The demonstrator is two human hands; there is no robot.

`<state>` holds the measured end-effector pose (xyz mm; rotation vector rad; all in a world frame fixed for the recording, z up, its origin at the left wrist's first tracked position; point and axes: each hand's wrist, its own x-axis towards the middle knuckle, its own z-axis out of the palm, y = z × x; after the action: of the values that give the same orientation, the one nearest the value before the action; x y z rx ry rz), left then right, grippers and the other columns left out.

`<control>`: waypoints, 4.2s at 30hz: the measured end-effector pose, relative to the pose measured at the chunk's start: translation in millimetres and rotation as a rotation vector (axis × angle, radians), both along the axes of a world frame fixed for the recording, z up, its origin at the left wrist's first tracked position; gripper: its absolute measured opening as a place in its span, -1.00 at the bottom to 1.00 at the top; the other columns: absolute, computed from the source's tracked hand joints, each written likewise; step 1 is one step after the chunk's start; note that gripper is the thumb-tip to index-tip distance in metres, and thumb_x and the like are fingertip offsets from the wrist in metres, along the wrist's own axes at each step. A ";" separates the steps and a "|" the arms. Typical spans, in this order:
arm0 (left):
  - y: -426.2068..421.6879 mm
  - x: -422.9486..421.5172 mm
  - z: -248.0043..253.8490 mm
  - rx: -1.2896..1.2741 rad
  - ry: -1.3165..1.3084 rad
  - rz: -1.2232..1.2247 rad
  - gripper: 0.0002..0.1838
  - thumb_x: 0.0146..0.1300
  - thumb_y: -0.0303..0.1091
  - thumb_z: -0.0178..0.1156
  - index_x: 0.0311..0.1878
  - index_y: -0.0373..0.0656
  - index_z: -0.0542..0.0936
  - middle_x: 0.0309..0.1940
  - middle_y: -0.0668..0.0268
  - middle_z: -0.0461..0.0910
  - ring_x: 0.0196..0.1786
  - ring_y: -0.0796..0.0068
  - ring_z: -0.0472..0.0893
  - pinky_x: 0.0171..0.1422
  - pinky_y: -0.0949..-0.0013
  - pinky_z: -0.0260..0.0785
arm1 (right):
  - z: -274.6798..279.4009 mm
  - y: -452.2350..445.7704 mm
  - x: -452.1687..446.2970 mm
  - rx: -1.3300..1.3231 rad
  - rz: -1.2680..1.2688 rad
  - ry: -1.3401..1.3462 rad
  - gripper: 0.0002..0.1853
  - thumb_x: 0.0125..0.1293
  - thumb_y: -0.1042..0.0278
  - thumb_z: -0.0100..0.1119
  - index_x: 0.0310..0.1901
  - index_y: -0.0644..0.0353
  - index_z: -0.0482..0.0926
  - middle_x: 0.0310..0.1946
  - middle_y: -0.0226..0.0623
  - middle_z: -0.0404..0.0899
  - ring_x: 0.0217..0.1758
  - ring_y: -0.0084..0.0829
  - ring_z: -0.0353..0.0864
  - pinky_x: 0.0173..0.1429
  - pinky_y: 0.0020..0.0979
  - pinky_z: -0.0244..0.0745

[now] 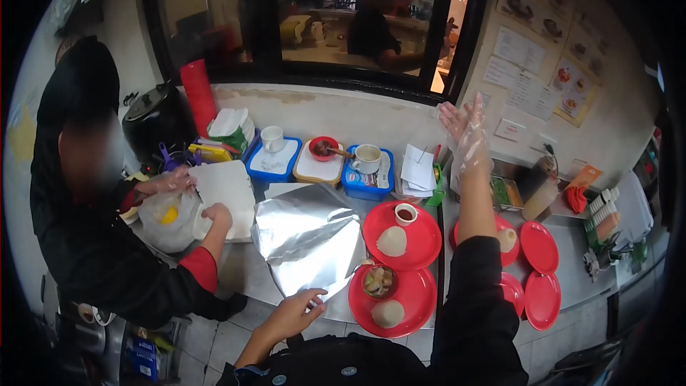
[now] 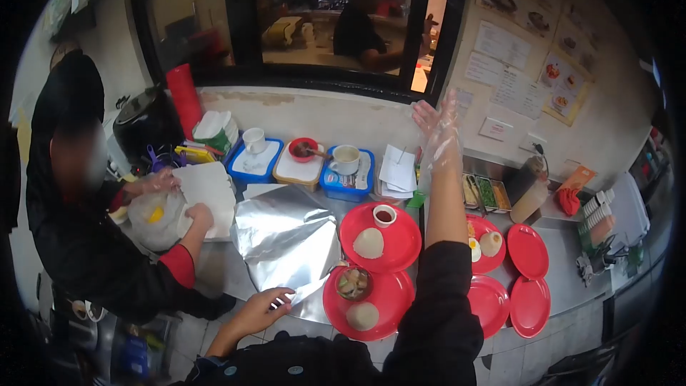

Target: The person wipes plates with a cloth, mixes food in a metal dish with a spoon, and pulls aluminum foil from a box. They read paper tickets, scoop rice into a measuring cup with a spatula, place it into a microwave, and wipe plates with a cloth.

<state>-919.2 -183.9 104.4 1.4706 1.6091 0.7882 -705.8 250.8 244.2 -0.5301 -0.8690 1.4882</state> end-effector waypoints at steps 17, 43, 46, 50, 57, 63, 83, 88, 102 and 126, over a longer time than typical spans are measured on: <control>-19.7 -19.7 1.5 -0.072 0.075 0.113 -0.61 0.24 -0.22 0.10 0.09 -0.17 0.44 -0.17 0.10 0.57 -0.16 0.23 0.59 -0.05 0.30 0.40 | 35.1 35.8 -46.6 0.025 0.037 0.182 -0.11 0.06 -0.08 0.28 0.24 0.32 0.05 0.06 0.05 0.32 -0.03 -0.20 0.49 -0.22 -0.34 0.56; 22.3 -3.1 52.5 0.096 -0.274 0.052 -0.54 0.00 -0.35 0.39 0.01 -0.21 0.54 -0.30 0.24 0.63 -0.23 0.57 0.57 -0.04 0.47 0.38 | -71.2 -326.9 -3.0 0.078 0.806 -0.995 -0.68 0.13 0.22 0.26 -0.12 0.20 0.60 -0.10 -0.24 0.48 -0.03 -0.37 0.39 0.05 -0.34 0.27; 30.7 5.1 58.8 0.075 -0.228 0.171 -0.74 0.08 -0.34 0.33 -0.19 -0.27 0.62 -0.39 0.31 0.62 -0.33 0.62 0.55 -0.21 0.53 0.39 | -107.2 -322.2 3.2 0.168 0.748 -1.070 -0.71 0.09 0.23 0.30 -0.18 0.20 0.62 -0.22 -0.25 0.51 -0.18 -0.39 0.43 -0.08 -0.38 0.30; 45.3 2.8 51.8 0.316 -0.404 0.349 -0.78 0.10 -0.39 0.30 -0.24 -0.32 0.58 -0.37 0.31 0.61 -0.32 0.64 0.55 -0.20 0.55 0.39 | -105.5 -333.5 3.7 -0.127 0.399 -0.355 -0.73 0.04 0.37 0.36 -0.26 0.33 0.59 -0.37 -0.30 0.54 -0.33 -0.49 0.48 -0.23 -0.49 0.36; 44.0 6.2 44.6 0.264 -0.667 0.221 -0.66 0.11 -0.57 0.24 -0.05 -0.34 0.40 -0.22 0.20 0.59 -0.18 0.54 0.59 -0.14 0.52 0.46 | -71.8 -322.5 5.2 -0.061 -0.012 -0.426 -0.83 0.06 0.57 0.28 -0.29 0.31 0.52 -0.36 -0.35 0.52 -0.24 -0.52 0.52 -0.08 -0.52 0.43; 40.5 13.4 59.2 0.170 -0.675 0.111 -0.56 0.10 -0.55 0.25 0.04 -0.36 0.34 -0.20 0.17 0.57 -0.25 0.50 0.62 -0.23 0.50 0.51 | -38.7 -301.4 5.1 0.036 0.035 -0.410 -0.79 0.04 0.57 0.25 -0.25 0.26 0.49 -0.26 -0.26 0.54 -0.12 -0.46 0.51 0.03 -0.48 0.40; 59.6 -28.7 89.1 0.393 -0.590 0.301 -0.49 0.07 -0.62 0.20 0.12 -0.23 0.30 -0.20 0.24 0.53 -0.24 0.56 0.58 -0.18 0.54 0.45 | -40.5 -317.0 -3.5 0.078 0.309 -0.429 -0.56 -0.05 0.58 0.28 -0.05 0.38 0.48 -0.38 -0.28 0.54 -0.28 -0.57 0.55 -0.19 -0.57 0.47; 75.4 -47.4 118.8 0.439 -0.140 -0.002 -0.44 0.02 -0.58 0.25 0.14 -0.13 0.34 -0.38 0.37 0.51 -0.30 0.65 0.54 -0.22 0.58 0.36 | -70.5 -342.5 -22.5 -0.077 0.418 -0.557 -0.50 -0.08 0.64 0.29 0.00 0.40 0.46 -0.33 -0.28 0.55 -0.26 -0.55 0.56 -0.17 -0.55 0.47; 99.2 3.7 114.2 0.419 -0.676 0.138 -0.52 0.18 -0.40 0.20 0.16 -0.22 0.34 -0.12 0.17 0.56 -0.11 0.48 0.57 -0.03 0.46 0.43 | -56.5 -302.8 0.0 0.114 0.142 -0.418 -0.80 0.20 0.51 0.17 -0.14 0.37 0.53 -0.29 -0.31 0.59 -0.23 -0.57 0.55 -0.10 -0.52 0.44; 119.0 183.1 145.7 0.657 -0.717 0.198 -0.64 0.15 -0.58 0.02 0.05 -0.40 0.38 -0.10 0.12 0.56 -0.09 0.45 0.58 0.02 0.47 0.38 | 279.3 -69.6 544.7 0.609 -0.734 -0.278 -0.70 0.20 0.20 0.18 -0.14 0.22 0.49 -0.35 -0.27 0.58 -0.44 -0.47 0.51 -0.42 -0.43 0.45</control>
<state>-736.1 -64.9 250.1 1.2123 0.9767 1.8387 -161.1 181.1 523.5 -0.5187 -1.1253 0.4510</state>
